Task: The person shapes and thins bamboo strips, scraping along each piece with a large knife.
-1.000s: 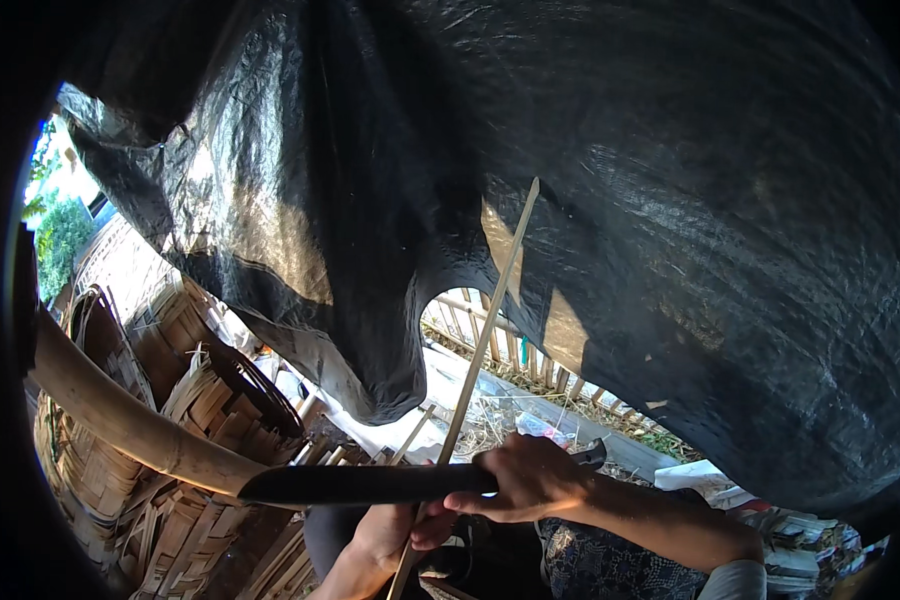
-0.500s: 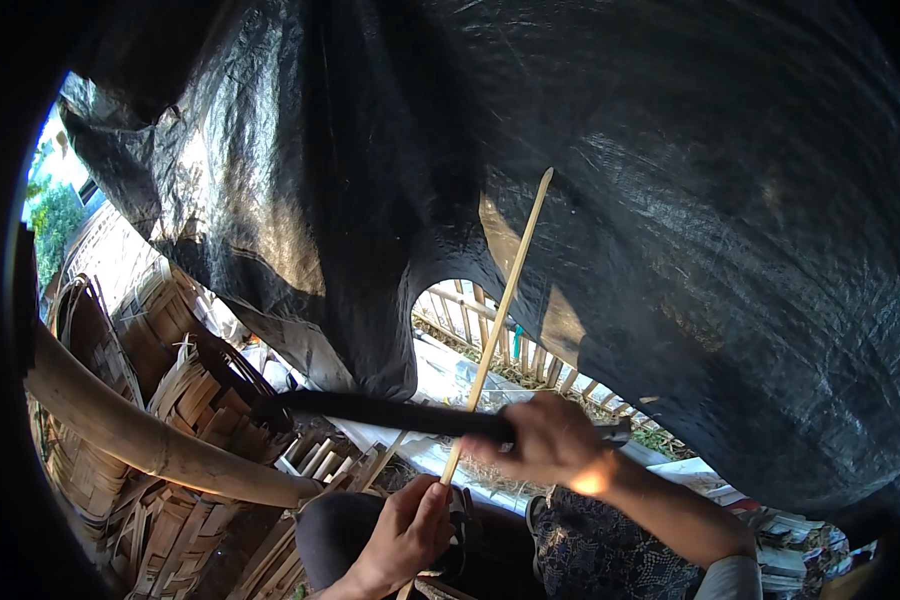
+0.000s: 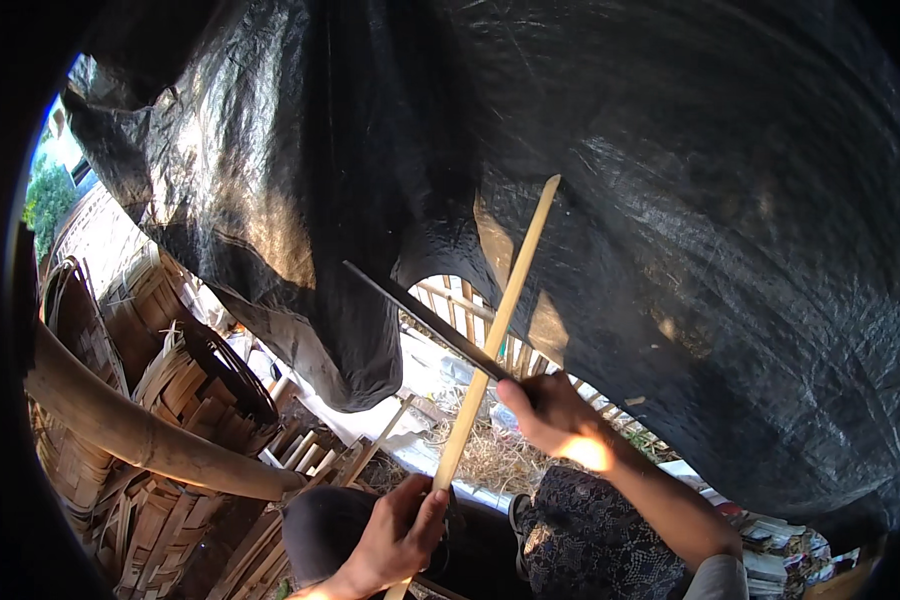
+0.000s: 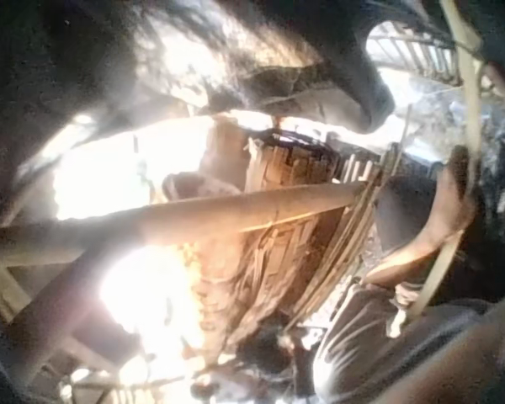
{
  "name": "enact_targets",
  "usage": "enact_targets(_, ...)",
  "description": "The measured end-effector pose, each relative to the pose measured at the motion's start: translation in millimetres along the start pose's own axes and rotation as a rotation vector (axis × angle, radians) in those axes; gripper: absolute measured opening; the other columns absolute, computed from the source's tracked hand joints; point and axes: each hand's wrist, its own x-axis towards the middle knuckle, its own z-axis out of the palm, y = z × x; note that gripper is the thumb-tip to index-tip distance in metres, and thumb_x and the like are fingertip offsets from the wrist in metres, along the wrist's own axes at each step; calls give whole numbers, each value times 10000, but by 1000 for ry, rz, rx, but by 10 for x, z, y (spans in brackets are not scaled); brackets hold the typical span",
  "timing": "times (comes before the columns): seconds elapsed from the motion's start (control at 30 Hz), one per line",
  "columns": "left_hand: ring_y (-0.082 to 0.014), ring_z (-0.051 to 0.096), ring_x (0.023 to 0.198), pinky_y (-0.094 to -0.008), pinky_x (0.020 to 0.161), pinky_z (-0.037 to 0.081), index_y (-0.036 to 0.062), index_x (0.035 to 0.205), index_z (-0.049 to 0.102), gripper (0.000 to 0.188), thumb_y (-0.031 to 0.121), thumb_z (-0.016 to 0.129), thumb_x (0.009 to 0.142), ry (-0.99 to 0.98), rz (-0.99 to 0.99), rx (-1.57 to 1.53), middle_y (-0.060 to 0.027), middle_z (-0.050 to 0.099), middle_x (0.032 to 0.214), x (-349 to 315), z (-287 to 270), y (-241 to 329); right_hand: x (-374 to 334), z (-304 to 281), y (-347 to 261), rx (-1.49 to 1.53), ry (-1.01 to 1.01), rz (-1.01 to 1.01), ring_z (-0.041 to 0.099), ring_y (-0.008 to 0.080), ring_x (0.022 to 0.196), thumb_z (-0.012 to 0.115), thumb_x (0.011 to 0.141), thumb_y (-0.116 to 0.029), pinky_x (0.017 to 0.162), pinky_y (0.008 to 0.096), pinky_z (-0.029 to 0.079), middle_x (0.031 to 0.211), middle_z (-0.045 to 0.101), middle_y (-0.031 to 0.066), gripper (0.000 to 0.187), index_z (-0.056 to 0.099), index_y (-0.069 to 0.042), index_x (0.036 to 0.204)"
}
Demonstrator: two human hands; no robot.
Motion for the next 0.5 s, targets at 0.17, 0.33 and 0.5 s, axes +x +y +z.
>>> enact_targets(0.17, -102, 439, 499, -291, 464, 353, -28, 891, 524, 229, 200, 502, 900, 49, 24, -127, -106, 517, 581, -11, 1, 46, -210, 148, -111, -100, -305, -218, 596, 289, 533, 519, 793, -541, 566, 383, 463, 562, 584, 136, 551, 625, -2, 747)
enact_targets(0.33, -213, 501, 500, -315, 503, 386, -30, 831, 502, 239, 200, 507, 895, 45, 30, 29, -185, 519, 601, -4, -24, 73, -126, -46, -111, -90, -176, -193, 601, 265, 525, 561, 794, -507, 538, 367, 458, 505, 552, 104, 501, 607, -20, 683)
enact_targets(0.5, -146, 500, 511, -284, 490, 382, -28, 823, 501, 239, 200, 510, 897, 72, 31, 33, -137, 527, 579, -6, -53, 22, -118, 11, -179, -123, -118, -250, 591, 259, 497, 553, 833, -418, 508, 361, 441, 477, 531, 113, 443, 598, -8, 672)
